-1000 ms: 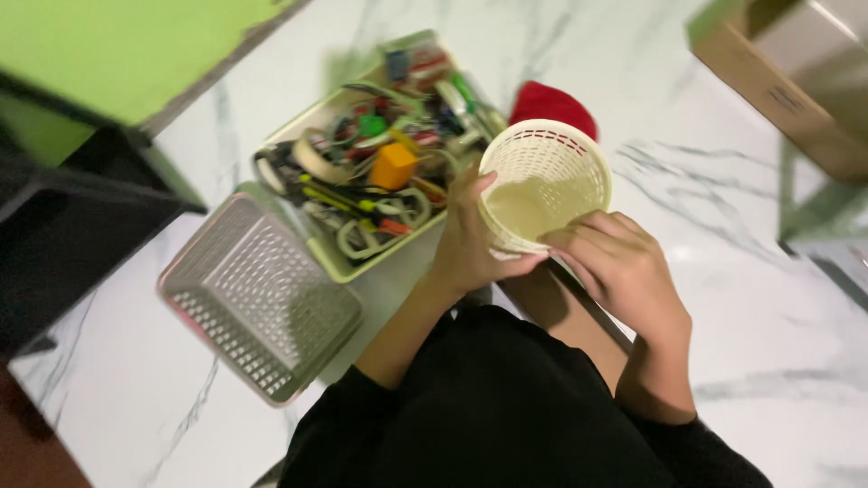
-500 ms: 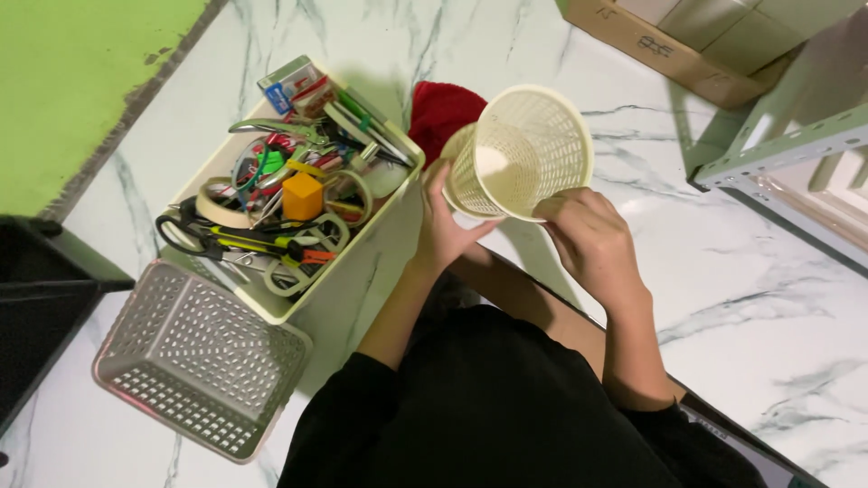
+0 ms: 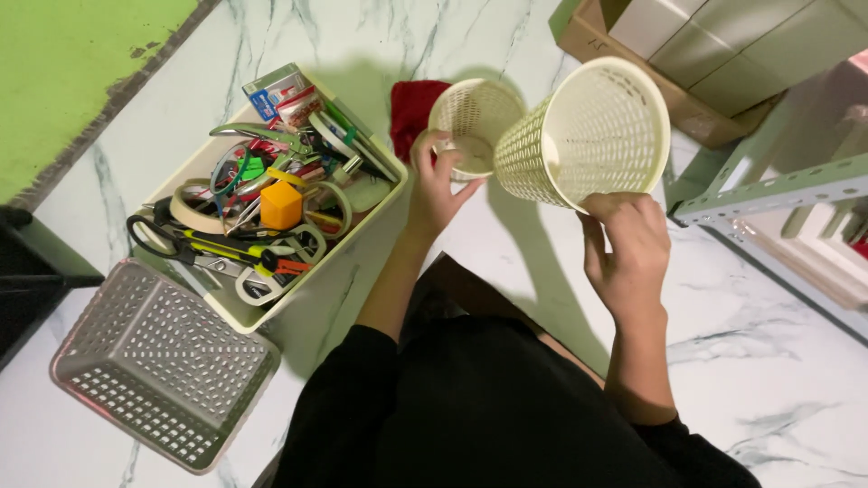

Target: The user organizes various office and packing supplies including boxes, tape, and tools.

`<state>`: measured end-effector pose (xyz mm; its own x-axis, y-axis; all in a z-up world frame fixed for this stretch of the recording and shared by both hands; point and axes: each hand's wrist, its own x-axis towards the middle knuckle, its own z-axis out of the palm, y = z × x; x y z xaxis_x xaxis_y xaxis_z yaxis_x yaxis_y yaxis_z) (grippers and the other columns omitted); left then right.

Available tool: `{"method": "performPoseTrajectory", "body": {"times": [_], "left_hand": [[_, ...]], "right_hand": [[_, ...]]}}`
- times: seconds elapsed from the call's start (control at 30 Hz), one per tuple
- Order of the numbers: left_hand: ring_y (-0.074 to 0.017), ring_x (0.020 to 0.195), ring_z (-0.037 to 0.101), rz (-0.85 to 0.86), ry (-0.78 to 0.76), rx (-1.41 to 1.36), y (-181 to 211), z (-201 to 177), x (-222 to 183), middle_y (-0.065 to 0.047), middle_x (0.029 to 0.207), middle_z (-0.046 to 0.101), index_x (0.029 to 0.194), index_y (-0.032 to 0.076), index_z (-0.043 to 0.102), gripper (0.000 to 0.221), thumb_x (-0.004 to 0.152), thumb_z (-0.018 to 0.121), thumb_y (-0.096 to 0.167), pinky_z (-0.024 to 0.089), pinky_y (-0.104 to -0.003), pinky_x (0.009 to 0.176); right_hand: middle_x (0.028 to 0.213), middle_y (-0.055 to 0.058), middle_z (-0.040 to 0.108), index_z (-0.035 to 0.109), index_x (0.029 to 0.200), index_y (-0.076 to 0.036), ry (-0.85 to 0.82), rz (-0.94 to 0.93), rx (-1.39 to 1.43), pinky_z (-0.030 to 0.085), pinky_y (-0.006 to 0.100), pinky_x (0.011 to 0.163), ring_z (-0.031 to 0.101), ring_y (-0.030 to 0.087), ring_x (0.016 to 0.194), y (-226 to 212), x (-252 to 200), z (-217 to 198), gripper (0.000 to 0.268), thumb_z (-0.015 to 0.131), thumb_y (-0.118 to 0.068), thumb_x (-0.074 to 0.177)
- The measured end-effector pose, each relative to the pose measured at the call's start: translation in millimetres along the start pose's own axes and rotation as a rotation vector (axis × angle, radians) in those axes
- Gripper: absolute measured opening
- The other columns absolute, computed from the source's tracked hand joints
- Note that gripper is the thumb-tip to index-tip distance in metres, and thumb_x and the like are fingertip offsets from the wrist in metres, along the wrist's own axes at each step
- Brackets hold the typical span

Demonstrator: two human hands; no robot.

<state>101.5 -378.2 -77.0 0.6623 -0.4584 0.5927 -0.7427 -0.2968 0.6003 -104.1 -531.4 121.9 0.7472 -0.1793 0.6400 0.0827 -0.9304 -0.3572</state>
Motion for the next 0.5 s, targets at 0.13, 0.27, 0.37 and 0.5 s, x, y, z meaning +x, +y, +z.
{"method": "performPoseTrajectory", "body": {"times": [0.13, 0.27, 0.37, 0.5], "left_hand": [[-0.0437, 0.143, 0.037, -0.042, -0.020, -0.026, -7.5, 2.4, 19.0, -0.023, 0.148, 0.035, 0.102, 0.001, 0.056, 0.047, 0.082, 0.092, 0.023, 0.049, -0.049, 0.112], [-0.0436, 0.145, 0.038, 0.007, 0.023, -0.002, -12.3, -8.3, 38.3, -0.022, 0.150, 0.035, 0.103, 0.002, 0.053, 0.045, 0.083, 0.091, 0.016, 0.047, -0.050, 0.116], [-0.0438, 0.142, 0.040, 0.009, 0.018, 0.001, -5.7, -23.4, 48.6, -0.021, 0.148, 0.038, 0.105, 0.002, 0.054, 0.046, 0.081, 0.092, 0.013, 0.044, -0.053, 0.115], [-0.0424, 0.141, 0.042, 0.003, -0.015, 0.000, -1.9, -38.4, 48.4, -0.019, 0.148, 0.040, 0.107, 0.006, 0.055, 0.044, 0.080, 0.090, 0.009, 0.042, -0.052, 0.114]], "right_hand": [[0.101, 0.012, 0.069, 0.066, 0.105, -0.001, -0.026, 0.037, -0.004, 0.052, 0.043, 0.085, 0.063, 0.032, 0.095, 14.0, -7.2, 8.7, 0.023, 0.074, 0.013, 0.089], [0.100, 0.012, 0.068, 0.066, 0.105, -0.002, -0.049, 0.095, 0.030, 0.053, 0.042, 0.083, 0.063, 0.032, 0.094, 18.7, -17.9, 21.5, 0.023, 0.072, 0.014, 0.089], [0.101, 0.011, 0.069, 0.066, 0.103, -0.002, -0.056, 0.093, 0.031, 0.053, 0.042, 0.083, 0.063, 0.032, 0.094, 18.7, -22.5, 26.7, 0.024, 0.072, 0.014, 0.087], [0.101, 0.010, 0.071, 0.067, 0.103, -0.002, -0.028, 0.034, 0.051, 0.052, 0.041, 0.083, 0.064, 0.031, 0.094, 12.5, -25.0, 28.8, 0.026, 0.074, 0.014, 0.083]]}}
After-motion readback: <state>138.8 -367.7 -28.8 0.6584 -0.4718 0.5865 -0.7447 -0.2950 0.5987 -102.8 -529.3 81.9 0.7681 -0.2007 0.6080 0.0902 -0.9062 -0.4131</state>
